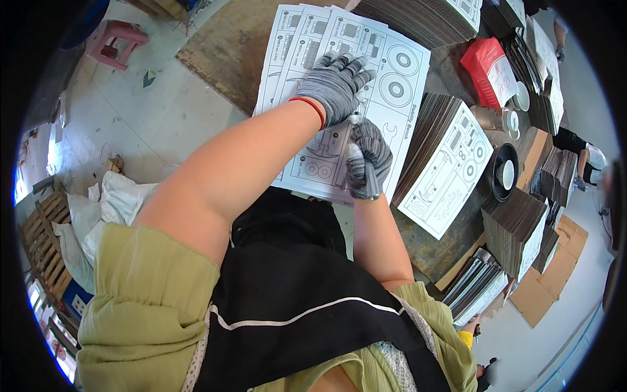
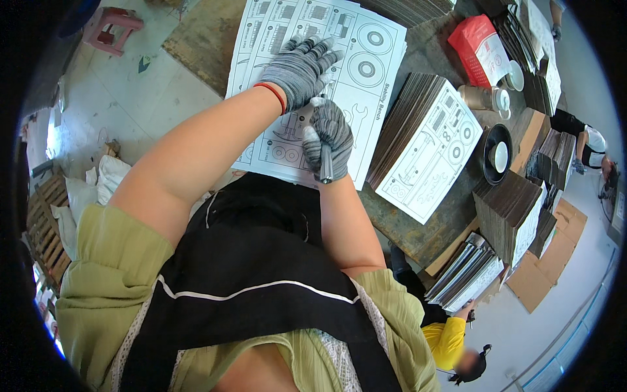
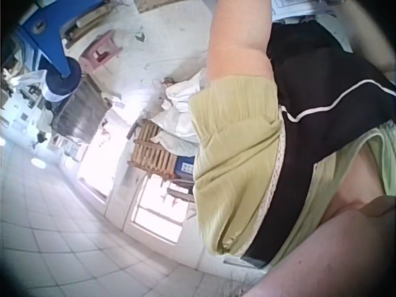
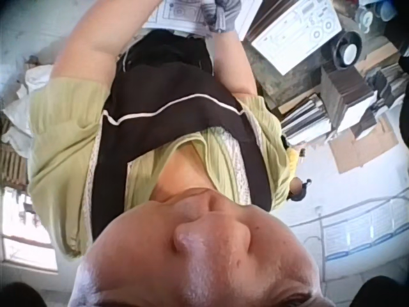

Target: The person repeatedly marks printed paper sheets with a marker, then stacks them on the table. The person handles the sheets one at a time, marking specific areas before placing them into a growing pile.

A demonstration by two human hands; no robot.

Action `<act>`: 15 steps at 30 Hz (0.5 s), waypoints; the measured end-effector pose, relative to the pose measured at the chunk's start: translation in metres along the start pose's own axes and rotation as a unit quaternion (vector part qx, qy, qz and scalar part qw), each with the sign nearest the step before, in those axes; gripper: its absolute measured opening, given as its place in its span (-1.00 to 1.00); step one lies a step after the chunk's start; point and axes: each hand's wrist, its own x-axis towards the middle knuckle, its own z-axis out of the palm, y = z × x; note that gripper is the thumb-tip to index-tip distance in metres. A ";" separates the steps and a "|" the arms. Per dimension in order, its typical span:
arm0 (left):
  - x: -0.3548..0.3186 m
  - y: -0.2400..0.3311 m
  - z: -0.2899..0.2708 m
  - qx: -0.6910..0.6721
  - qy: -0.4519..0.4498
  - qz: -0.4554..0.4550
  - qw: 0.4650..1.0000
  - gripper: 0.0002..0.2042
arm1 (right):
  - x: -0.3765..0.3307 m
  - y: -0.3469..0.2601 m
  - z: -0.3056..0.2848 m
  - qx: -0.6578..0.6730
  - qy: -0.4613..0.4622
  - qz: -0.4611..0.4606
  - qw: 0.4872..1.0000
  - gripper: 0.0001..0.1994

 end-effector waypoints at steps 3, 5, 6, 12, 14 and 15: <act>0.001 -0.001 0.003 -0.010 0.008 -0.002 1.000 -0.48 | -0.007 -0.006 0.003 -0.095 -0.010 -0.054 0.994 -0.82; 0.002 0.000 0.006 -0.006 0.018 0.000 1.000 -0.51 | -0.014 -0.007 0.005 -0.073 0.000 -0.084 0.994 -0.88; 0.002 0.001 0.007 -0.006 0.016 0.001 1.000 -0.51 | -0.016 -0.008 0.005 -0.071 -0.007 -0.093 0.993 -0.89; 0.004 0.000 0.011 0.006 0.021 -0.002 1.000 -0.50 | -0.041 -0.018 0.001 -0.044 -0.036 -0.084 0.995 -0.84; 0.002 0.001 0.012 0.015 0.026 -0.004 1.000 -0.50 | -0.048 -0.021 0.000 -0.071 -0.047 -0.104 0.991 -0.84; 0.002 0.002 0.012 0.018 0.023 -0.009 1.000 -0.50 | -0.051 -0.023 -0.001 -0.074 -0.051 -0.113 0.990 -0.84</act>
